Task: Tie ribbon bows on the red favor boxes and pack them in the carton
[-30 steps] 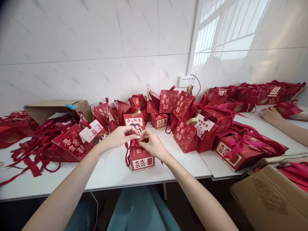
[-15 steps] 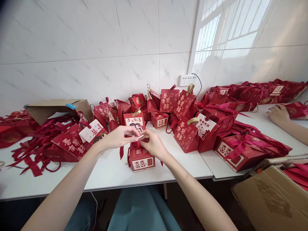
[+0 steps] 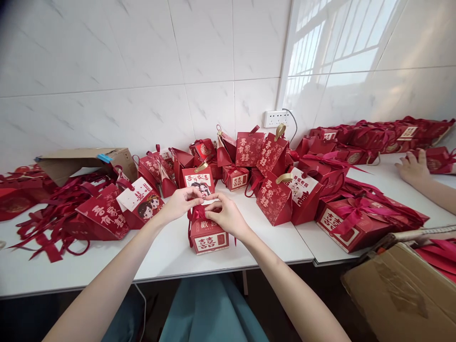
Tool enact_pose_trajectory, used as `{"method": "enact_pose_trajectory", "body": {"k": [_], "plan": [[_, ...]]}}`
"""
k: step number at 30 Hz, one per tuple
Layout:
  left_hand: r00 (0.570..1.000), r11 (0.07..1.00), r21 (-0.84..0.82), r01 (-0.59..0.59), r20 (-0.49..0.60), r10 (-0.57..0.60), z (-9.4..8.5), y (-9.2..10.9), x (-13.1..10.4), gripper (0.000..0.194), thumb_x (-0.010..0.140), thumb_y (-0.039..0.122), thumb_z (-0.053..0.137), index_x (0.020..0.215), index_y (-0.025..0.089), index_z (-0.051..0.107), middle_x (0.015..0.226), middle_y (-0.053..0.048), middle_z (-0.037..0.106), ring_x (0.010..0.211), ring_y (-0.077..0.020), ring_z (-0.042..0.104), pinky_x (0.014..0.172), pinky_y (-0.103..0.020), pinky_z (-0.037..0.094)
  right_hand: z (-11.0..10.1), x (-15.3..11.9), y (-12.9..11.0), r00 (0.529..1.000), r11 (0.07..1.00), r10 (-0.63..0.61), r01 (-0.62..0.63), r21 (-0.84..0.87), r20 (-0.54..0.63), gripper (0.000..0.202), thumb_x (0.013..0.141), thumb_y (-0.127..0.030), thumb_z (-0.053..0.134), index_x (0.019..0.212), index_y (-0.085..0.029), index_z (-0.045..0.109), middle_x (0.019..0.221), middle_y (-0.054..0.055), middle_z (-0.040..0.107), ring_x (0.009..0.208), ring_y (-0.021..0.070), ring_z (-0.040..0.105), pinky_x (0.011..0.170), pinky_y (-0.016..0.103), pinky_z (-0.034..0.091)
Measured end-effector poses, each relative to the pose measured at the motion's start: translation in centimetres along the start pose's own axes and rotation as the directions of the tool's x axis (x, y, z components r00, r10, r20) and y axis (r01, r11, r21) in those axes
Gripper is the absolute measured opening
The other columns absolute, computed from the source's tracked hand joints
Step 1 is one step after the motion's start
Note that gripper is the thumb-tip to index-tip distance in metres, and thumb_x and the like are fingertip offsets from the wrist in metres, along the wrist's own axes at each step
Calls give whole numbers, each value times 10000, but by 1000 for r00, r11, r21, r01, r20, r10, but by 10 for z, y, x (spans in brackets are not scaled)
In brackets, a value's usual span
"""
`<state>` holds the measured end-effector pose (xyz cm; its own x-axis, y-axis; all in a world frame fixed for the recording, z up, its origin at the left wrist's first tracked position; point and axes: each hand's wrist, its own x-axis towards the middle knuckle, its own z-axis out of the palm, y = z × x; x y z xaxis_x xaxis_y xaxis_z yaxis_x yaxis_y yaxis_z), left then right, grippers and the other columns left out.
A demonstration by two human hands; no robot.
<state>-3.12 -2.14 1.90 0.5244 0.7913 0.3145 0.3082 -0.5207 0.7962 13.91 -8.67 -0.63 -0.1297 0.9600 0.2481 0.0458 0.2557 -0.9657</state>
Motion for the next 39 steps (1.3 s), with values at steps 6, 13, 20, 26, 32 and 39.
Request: {"method": "enact_pose_trajectory", "body": {"k": [6,13,20,26,32,39], "plan": [[988,998,-64,-5,-156,-5,21,-9,-6,253,748,432,637,748,181,608,754,-22,657,725,-171,616,710,-307,488,1,1,3,999,998,-17,20,66,-43,286,644,-250,652,895,-211,521,678,-24,684,634,152,636,659,300,488],[979,999,-30,-25,-204,19,25,-3,-26,131,757,310,602,807,190,615,839,-30,679,816,-184,622,787,-313,488,2,1,7,991,995,-95,96,7,-98,203,703,-345,645,829,-191,605,732,20,692,679,164,641,672,303,502],[988,1000,-22,-15,-156,11,25,3,-42,186,761,284,590,903,177,644,938,-57,702,906,-209,632,860,-331,481,3,0,8,986,993,-112,107,-48,-123,132,726,-301,611,783,-184,635,767,26,698,705,160,637,673,290,507],[982,997,-70,44,-178,-56,34,6,-44,256,802,403,579,906,174,627,934,-54,698,877,-196,642,793,-300,500,3,-1,4,982,985,-139,124,-119,-125,108,731,-270,591,776,-186,641,771,34,700,705,166,636,676,297,501],[980,993,-87,85,-172,-99,39,5,-42,295,831,449,540,876,171,628,891,-46,695,843,-193,639,762,-295,493,1,-2,0,979,973,-159,134,-185,-126,101,736,-255,571,763,-186,638,773,38,698,716,175,638,698,310,498],[986,997,-18,79,-146,-81,36,6,-42,196,793,369,602,761,177,623,800,-21,658,803,-193,594,737,-289,443,-4,2,3,983,968,-160,139,-208,-89,97,739,-237,572,775,-188,648,792,30,708,745,171,645,723,306,500]]}}
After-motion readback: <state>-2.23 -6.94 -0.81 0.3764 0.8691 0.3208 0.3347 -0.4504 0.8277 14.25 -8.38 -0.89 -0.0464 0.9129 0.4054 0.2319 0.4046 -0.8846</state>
